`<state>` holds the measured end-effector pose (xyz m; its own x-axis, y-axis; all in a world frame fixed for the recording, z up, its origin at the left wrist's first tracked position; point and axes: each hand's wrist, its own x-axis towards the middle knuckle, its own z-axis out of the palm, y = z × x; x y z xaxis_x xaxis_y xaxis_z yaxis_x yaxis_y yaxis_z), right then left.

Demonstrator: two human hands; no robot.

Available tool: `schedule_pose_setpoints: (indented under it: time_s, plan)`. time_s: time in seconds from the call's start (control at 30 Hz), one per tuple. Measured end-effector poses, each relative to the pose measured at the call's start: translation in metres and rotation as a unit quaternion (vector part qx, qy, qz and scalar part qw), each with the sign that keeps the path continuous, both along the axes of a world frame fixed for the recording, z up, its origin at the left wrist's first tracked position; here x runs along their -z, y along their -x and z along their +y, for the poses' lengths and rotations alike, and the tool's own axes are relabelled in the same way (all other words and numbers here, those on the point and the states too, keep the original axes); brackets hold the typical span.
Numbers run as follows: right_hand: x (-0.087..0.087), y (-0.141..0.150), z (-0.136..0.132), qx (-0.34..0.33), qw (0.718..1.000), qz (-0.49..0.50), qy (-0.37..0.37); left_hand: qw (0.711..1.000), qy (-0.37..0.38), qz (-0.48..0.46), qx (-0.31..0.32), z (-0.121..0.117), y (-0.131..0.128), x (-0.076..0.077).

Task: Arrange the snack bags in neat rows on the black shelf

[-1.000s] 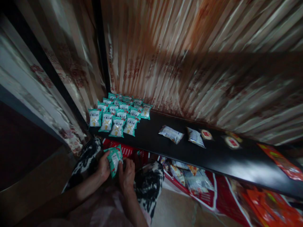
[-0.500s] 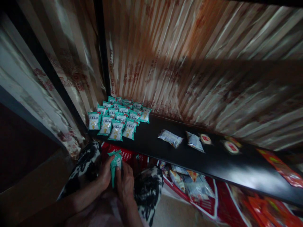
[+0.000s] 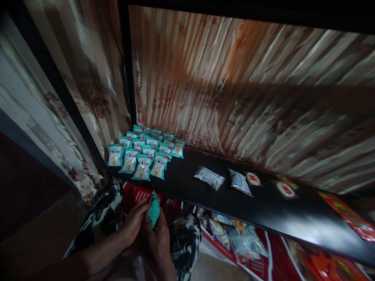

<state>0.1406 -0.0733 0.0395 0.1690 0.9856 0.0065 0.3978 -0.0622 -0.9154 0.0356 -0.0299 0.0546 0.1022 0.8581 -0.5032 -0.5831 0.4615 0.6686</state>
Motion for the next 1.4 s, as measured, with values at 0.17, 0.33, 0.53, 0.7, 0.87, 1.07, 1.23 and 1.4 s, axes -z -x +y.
schedule_pose_setpoints:
  time_s: [0.17, 0.33, 0.53, 0.7, 0.87, 1.07, 1.23, 1.4]
  plan:
    - [-0.01, -0.018, 0.003, 0.091, 0.995, 0.028, 0.024, 0.997, 0.005, 0.082, -0.001, 0.001, 0.002, -0.003]
    - [-0.017, -0.029, 0.003, 0.101, 0.984, 0.131, 0.067, 0.996, 0.025, 0.069, 0.056, -0.002, -0.002, -0.006]
    - [-0.003, -0.033, 0.003, 0.118, 0.977, 0.16, 0.072, 0.993, 0.012, 0.076, 0.094, 0.001, -0.007, -0.002]
    - [-0.002, -0.031, 0.006, 0.093, 0.978, 0.173, 0.071, 0.99, 0.019, 0.108, 0.088, 0.011, -0.01, 0.0]
    - [-0.015, -0.029, 0.008, 0.064, 0.979, 0.183, 0.056, 0.987, 0.02, 0.146, 0.056, 0.019, -0.014, 0.004]
    - [-0.014, -0.038, 0.013, 0.084, 0.983, 0.157, 0.036, 0.977, -0.037, 0.186, 0.096, 0.026, -0.024, -0.002]
    - [-0.015, -0.048, 0.022, 0.127, 0.983, 0.125, 0.034, 0.979, -0.066, 0.152, 0.116, 0.034, -0.029, -0.01]
    - [-0.013, -0.055, 0.032, 0.143, 0.977, 0.151, 0.049, 0.973, -0.092, 0.165, 0.136, 0.043, -0.032, -0.006]
